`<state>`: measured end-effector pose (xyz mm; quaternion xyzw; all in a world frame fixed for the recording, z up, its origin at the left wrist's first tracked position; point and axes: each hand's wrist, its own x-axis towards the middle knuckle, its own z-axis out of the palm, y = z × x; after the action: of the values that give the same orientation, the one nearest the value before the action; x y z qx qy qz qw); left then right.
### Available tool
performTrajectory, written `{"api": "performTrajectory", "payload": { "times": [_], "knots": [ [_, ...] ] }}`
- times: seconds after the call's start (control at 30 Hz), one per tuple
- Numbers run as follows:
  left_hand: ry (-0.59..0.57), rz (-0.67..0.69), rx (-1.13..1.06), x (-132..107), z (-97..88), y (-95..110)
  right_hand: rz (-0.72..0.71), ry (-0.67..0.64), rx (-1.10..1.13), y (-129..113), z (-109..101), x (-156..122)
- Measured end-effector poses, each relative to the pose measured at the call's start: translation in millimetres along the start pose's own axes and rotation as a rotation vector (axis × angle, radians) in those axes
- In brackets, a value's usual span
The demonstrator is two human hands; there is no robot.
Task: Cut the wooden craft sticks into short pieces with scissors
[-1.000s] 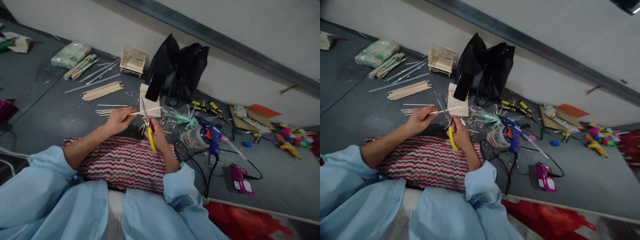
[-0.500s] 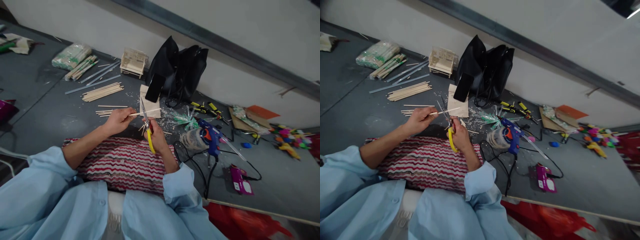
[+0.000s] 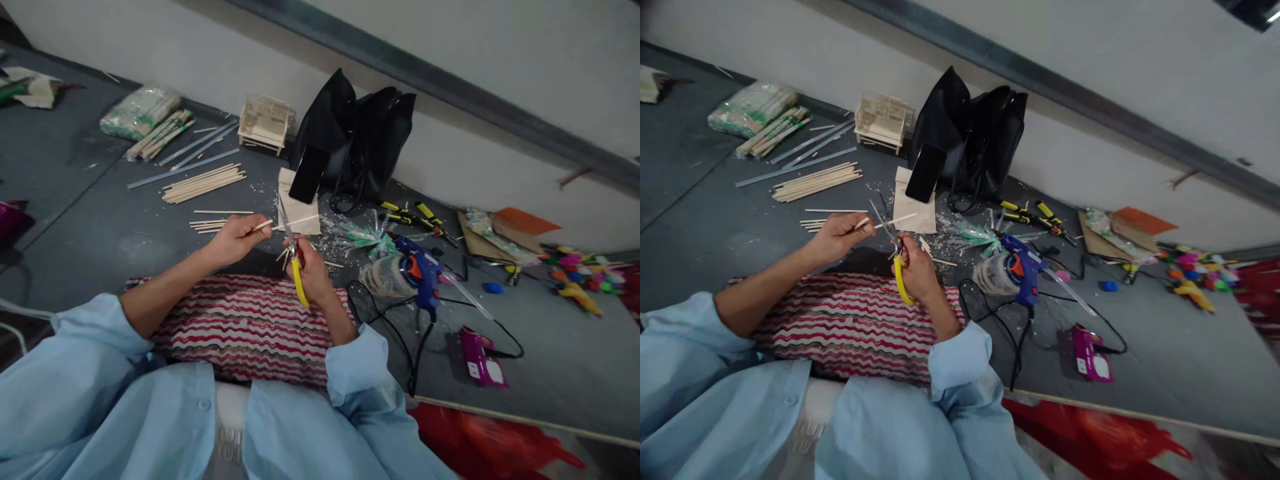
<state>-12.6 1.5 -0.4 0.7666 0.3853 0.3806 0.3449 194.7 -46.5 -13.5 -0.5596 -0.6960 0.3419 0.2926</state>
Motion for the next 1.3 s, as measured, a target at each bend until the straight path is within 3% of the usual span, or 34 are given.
{"api": "performTrajectory", "payload": {
  "times": [0.17, 0.4, 0.97, 1.17, 1.3],
  "knots": [
    [0.024, 0.002, 0.104, -0.6, 3.0, -0.8, 0.007, 0.031, 0.000, 1.5, 3.3, 0.8],
    [0.089, 0.108, 0.216, -1.4, 7.2, -3.5, 0.021, 0.064, -0.077, -2.1, 0.0, 0.0],
    [-0.071, -0.005, -0.138, 2.6, -3.2, -0.1, -0.036, 0.021, -0.019, -3.6, 0.3, -0.6],
    [-0.049, 0.009, -0.028, 1.6, -2.1, 0.7, 0.004, 0.036, -0.005, 0.8, 4.5, 0.8],
    [0.049, 0.031, 0.118, 0.1, 4.5, -1.9, 0.005, 0.057, -0.034, 2.6, 3.3, 1.9]
  ]
}}
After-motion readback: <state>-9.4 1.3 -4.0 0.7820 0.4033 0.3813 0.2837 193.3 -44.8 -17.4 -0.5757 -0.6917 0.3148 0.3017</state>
